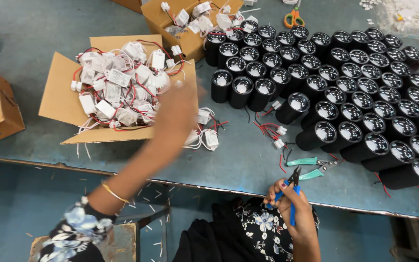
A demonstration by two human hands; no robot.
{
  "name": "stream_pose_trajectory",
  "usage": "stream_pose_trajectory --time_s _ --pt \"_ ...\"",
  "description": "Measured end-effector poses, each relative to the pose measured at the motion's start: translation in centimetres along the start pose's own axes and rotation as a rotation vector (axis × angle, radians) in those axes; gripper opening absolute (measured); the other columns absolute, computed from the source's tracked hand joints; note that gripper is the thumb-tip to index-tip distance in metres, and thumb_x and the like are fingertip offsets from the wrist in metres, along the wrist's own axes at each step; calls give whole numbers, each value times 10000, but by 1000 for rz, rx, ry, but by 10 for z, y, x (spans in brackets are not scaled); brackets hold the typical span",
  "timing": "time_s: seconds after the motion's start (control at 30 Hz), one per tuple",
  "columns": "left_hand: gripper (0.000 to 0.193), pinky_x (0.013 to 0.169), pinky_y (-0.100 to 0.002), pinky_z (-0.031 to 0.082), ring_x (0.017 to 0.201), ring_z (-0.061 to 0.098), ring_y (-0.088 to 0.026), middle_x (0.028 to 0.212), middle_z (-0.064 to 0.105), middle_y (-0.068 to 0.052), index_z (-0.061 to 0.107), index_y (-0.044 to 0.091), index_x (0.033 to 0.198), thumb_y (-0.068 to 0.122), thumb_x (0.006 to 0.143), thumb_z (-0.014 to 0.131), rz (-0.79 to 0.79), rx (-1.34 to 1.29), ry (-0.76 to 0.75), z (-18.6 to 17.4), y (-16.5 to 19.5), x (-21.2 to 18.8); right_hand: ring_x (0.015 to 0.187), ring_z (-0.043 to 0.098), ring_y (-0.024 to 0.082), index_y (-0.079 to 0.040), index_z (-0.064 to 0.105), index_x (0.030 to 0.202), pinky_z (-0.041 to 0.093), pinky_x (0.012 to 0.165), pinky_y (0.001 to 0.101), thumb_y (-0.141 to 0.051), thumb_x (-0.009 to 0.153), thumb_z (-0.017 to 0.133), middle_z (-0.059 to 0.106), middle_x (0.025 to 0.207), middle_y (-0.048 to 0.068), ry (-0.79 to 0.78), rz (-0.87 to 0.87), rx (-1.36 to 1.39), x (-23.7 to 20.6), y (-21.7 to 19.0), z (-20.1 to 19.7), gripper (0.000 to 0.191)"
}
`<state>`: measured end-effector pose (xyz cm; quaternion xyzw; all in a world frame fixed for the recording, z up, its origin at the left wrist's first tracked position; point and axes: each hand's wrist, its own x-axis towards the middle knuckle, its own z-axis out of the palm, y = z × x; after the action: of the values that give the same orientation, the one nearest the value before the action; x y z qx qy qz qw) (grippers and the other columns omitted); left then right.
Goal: The person takes LED driver modules with red and black wires from a cardboard box, strips insulation from the wire ends using blue-handled pliers and green-handled cutters, and sets the prepared modules on the workbench beside rows of black LED light cylinders.
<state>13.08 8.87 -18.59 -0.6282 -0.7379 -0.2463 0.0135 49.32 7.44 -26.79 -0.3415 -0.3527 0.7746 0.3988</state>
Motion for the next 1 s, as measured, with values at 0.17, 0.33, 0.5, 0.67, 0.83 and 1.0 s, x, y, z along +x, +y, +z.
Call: stream_pose_trajectory --time_s 0.17,0.33,0.5,0.67,0.83,1.0 --pt "334 973 -476 499 1113 630 -389 1285 657 -200 752 35 1026 -66 716 679 162 210 135 -58 -75 25 728 551 213 -7 543 906 495 770 417 -199 1000 543 575 794 124 -6 1 16 -6 -2 -4 214" --pt "211 909 -445 527 1063 664 -332 1009 754 -128 753 53 969 12 763 728 37 52 -80 -70 -89 25 725 550 219 -14 541 905 497 779 418 -207 997 539 576 789 122 -1 5 28 -16 -5 -11 214" --pt "174 819 -440 550 852 725 -298 897 748 -150 778 94 1007 17 894 669 -77 2 -124 -86 -86 38 726 556 218 -22 534 909 498 779 412 -200 985 538 578 787 118 -8 4 31 -26 -6 -17 194" --pt "91 869 -347 574 955 751 -224 1031 761 -133 718 -31 1086 -42 1005 679 273 -367 308 -112 -75 63 722 551 214 -24 530 909 500 774 408 -200 989 545 577 788 118 4 -9 26 -37 -7 -23 194" --pt "33 878 -295 637 943 772 -176 1036 761 -121 647 -47 1080 -22 1062 658 204 -973 273 -139 -38 65 721 556 215 -23 535 922 502 769 407 -203 984 537 577 789 119 -4 -15 33 -41 -9 -25 191" --pt "157 797 -306 606 812 734 -179 934 765 -123 710 -42 1051 80 1030 615 77 -1051 -86 -105 22 31 731 578 215 -30 539 929 511 755 390 -221 978 533 590 799 117 -69 38 21 -39 -7 -14 198"
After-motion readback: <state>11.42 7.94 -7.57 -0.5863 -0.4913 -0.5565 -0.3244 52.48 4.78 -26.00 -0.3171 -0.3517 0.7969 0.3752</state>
